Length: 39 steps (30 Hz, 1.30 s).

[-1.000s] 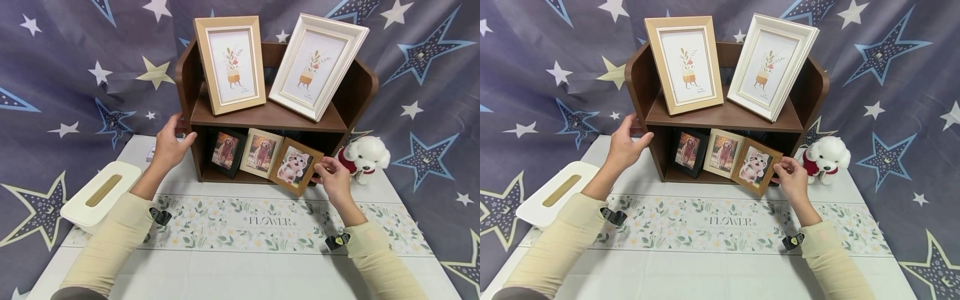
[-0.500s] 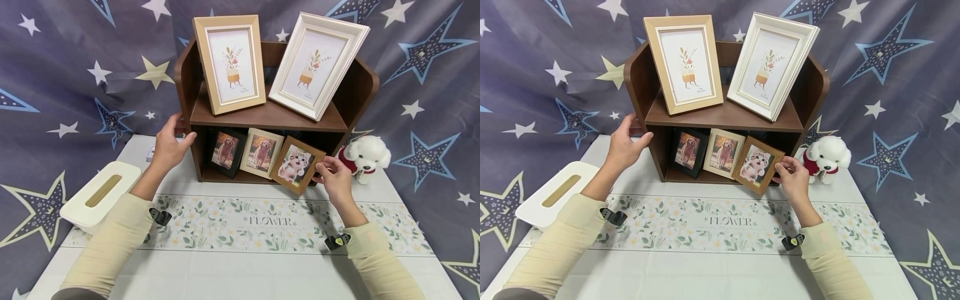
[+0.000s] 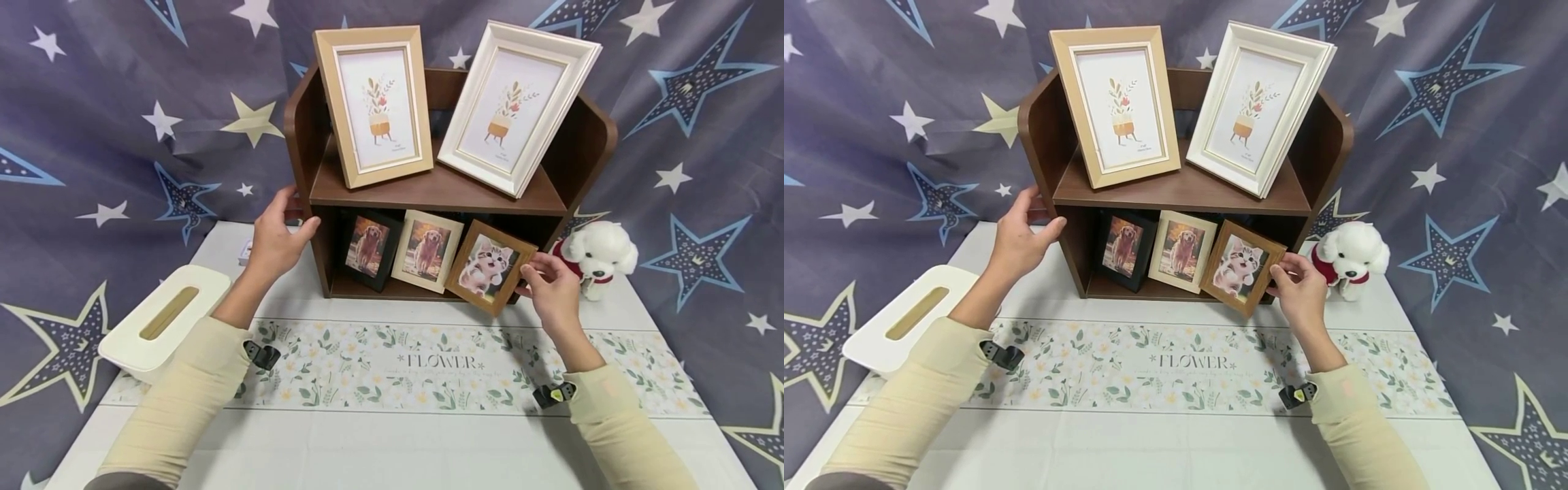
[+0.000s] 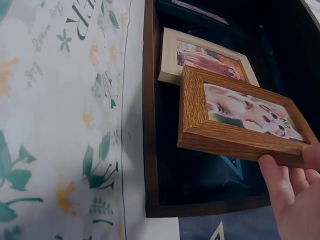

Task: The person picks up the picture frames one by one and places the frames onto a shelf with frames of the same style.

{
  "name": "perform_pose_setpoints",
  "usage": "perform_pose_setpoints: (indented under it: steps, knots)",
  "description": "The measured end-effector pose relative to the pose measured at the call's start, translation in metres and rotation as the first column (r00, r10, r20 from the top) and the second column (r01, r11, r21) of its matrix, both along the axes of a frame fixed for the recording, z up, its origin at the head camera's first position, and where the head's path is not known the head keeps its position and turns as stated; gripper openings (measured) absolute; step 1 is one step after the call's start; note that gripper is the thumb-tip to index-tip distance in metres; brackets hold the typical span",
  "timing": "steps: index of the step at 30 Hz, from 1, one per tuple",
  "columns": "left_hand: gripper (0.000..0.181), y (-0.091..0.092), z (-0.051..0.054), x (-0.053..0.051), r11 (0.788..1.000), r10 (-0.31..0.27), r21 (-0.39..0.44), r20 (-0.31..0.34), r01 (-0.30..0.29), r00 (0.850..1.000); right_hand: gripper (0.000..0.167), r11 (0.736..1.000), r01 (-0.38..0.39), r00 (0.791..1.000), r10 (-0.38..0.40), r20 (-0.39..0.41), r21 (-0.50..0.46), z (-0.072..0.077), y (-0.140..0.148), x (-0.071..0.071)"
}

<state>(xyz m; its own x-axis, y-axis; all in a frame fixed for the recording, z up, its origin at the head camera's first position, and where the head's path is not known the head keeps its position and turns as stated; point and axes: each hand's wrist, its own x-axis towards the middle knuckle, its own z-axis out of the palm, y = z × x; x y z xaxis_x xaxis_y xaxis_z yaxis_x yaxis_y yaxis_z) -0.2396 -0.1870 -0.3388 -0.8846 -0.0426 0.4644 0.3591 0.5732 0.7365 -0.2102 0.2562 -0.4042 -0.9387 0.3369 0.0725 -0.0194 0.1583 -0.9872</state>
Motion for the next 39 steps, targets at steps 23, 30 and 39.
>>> perform_pose_setpoints:
  steps: [23, 30, 39]
  knots:
    - [0.058, -0.001, -0.003, 0.000, 1.000, -0.008, 0.014, -0.005, 0.008, 1.000, 0.027, 0.982, 0.118, 0.985, -0.098, -0.140, 0.149, -0.011, -0.019, -0.008]
    - [0.058, 0.000, -0.002, 0.000, 1.000, -0.005, 0.007, -0.013, 0.005, 1.000, 0.027, 0.969, 0.160, 0.980, -0.132, -0.150, 0.188, -0.017, -0.023, -0.013]
    - [0.057, -0.001, -0.003, 0.000, 1.000, -0.007, 0.012, -0.017, 0.007, 1.000, 0.031, 0.949, 0.257, 0.962, -0.235, -0.137, 0.181, -0.025, -0.032, -0.019]
